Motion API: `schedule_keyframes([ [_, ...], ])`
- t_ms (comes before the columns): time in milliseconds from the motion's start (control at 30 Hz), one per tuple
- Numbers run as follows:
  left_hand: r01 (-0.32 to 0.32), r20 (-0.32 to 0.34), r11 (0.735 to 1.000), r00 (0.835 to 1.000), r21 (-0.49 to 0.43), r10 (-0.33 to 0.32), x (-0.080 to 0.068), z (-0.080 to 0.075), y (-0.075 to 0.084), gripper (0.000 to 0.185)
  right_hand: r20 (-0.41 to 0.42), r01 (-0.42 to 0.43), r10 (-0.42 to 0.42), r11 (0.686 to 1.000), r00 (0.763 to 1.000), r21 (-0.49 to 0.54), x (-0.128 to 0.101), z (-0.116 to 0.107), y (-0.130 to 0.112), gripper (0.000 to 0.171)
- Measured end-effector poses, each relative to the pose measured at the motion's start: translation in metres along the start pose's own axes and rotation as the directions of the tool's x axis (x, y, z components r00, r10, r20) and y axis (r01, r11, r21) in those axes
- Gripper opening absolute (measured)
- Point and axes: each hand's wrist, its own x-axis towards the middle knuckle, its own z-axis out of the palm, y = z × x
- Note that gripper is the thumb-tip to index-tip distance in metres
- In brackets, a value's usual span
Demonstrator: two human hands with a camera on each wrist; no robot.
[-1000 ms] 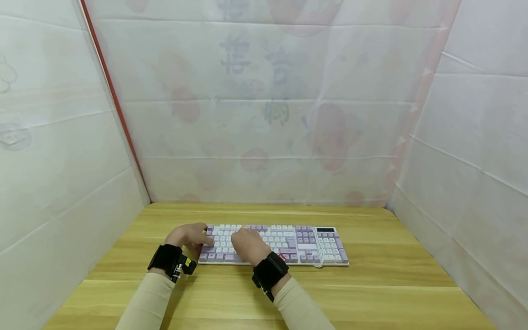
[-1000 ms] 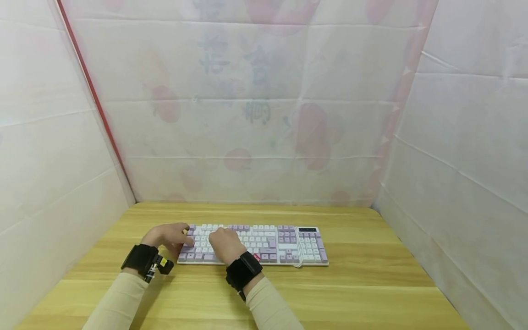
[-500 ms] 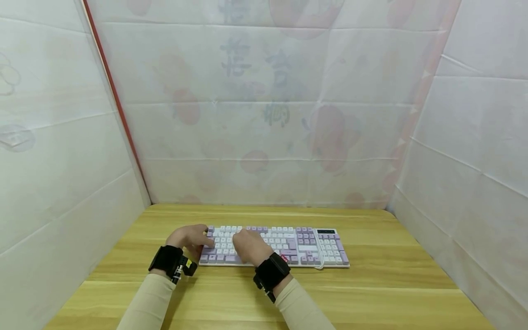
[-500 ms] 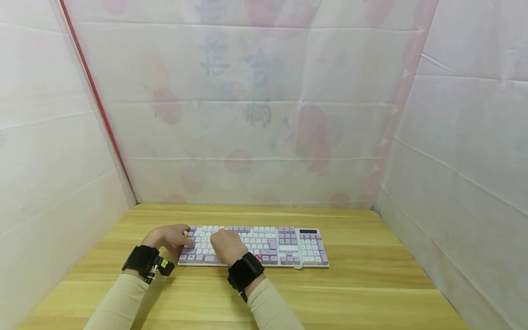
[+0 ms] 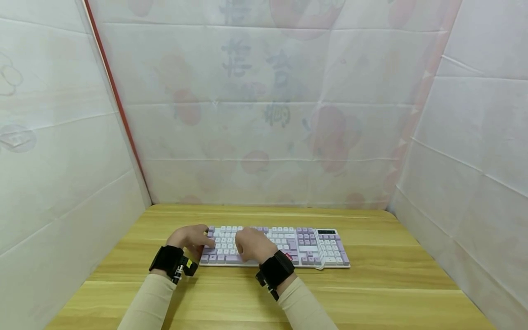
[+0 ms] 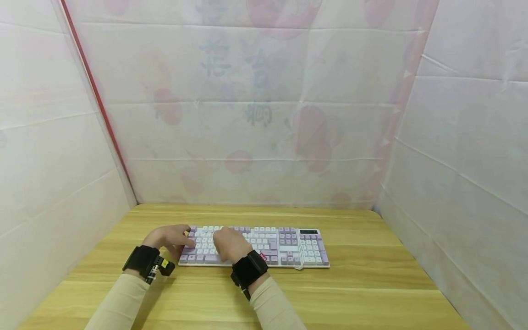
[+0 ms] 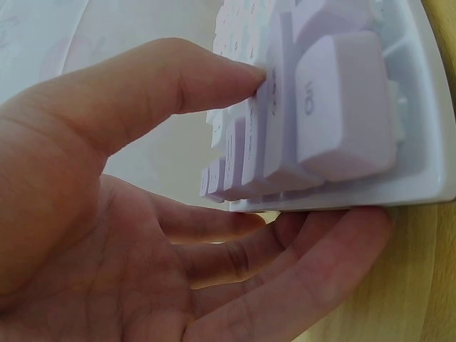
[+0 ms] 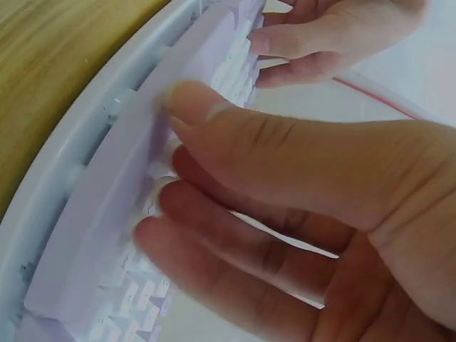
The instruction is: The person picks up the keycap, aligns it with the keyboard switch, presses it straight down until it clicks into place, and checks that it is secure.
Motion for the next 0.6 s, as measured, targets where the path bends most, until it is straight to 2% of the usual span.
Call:
schedule_keyframes([
  [100, -0.002, -0.002, 1.0, 1.0, -0.012, 0.002, 0.0005, 0.0012, -0.0012, 0.061, -0.012, 0.01, -0.01, 1.0, 1.0, 0.014, -0.0013, -0.0021, 0.0015, 0.042],
  [233, -0.01, -0.01, 1.0, 1.0, -0.007, 0.01, 0.0004, 0.0014, -0.0014, 0.057, -0.02, 0.015, -0.014, 1.0, 1.0, 0.015, -0.0022, -0.0037, 0.0027, 0.019],
  [433, -0.009, -0.009, 1.0, 1.0, -0.014, 0.009, 0.0, 0.0017, -0.0011, 0.06, 0.012, -0.011, 0.01, 1.0, 1.0, 0.025, -0.004, -0.0038, 0.0014, 0.024],
  [600, -0.004, -0.007, 1.0, 1.0, -0.01, 0.004, 0.0006, 0.0011, -0.0005, 0.063, -0.001, -0.016, 0.016, 0.999, 1.0, 0.03, -0.0037, -0.0016, 0.0009, 0.023],
])
